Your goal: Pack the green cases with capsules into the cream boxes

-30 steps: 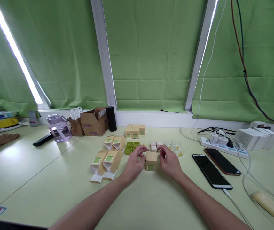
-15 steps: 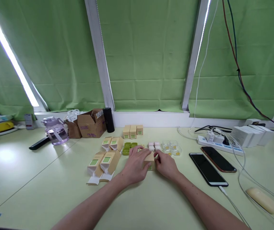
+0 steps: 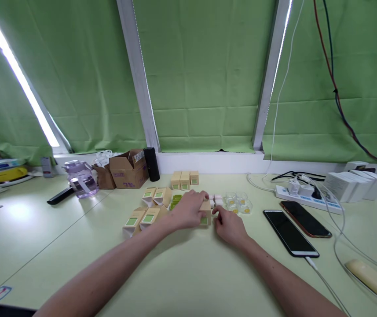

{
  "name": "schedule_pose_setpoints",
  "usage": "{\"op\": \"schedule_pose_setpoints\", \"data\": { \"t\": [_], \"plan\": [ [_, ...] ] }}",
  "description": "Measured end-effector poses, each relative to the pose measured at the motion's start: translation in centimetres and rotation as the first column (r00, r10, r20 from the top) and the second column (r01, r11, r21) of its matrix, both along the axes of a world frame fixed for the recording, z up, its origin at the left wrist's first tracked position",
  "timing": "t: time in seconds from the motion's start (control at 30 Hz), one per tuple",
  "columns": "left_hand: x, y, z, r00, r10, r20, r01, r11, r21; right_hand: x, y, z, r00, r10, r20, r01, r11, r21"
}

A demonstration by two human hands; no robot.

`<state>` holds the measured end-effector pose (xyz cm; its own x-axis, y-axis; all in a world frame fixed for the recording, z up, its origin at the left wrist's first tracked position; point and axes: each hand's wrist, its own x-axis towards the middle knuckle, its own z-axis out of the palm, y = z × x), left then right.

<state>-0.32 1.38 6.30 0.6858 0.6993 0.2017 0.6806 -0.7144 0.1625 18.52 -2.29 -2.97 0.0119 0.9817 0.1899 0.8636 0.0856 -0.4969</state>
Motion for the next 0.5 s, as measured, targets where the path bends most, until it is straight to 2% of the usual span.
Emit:
{"op": "schedule_pose_setpoints", "data": {
  "t": [0.13,0.23,0.37,0.5],
  "plan": [
    [0.5,4.5,2.1,0.998,0.057,0.011,-0.058,0.991,0.117,0.0,0.0,0.1,1.0,0.005,-0.006,-0.005,1.0,-0.017],
    [1.2,8.1,2.8,0.993,0.1,-0.059,-0.084,0.97,0.23,0.0,0.0,0.2,1.0,0.004,-0.009,-0.004,0.999,-0.035],
    [2.1,11.6,1.9,0.979,0.159,-0.13,-0.119,0.955,0.273,0.0,-0.1,0.3,1.0,0.007,-0.003,-0.007,0.999,-0.044],
    [2.7,13.5,0.1,0.967,0.196,-0.165,-0.148,0.953,0.264,-0.1,-0.3,0.5,1.0,0.011,0.008,-0.011,0.999,-0.034]
  ]
}}
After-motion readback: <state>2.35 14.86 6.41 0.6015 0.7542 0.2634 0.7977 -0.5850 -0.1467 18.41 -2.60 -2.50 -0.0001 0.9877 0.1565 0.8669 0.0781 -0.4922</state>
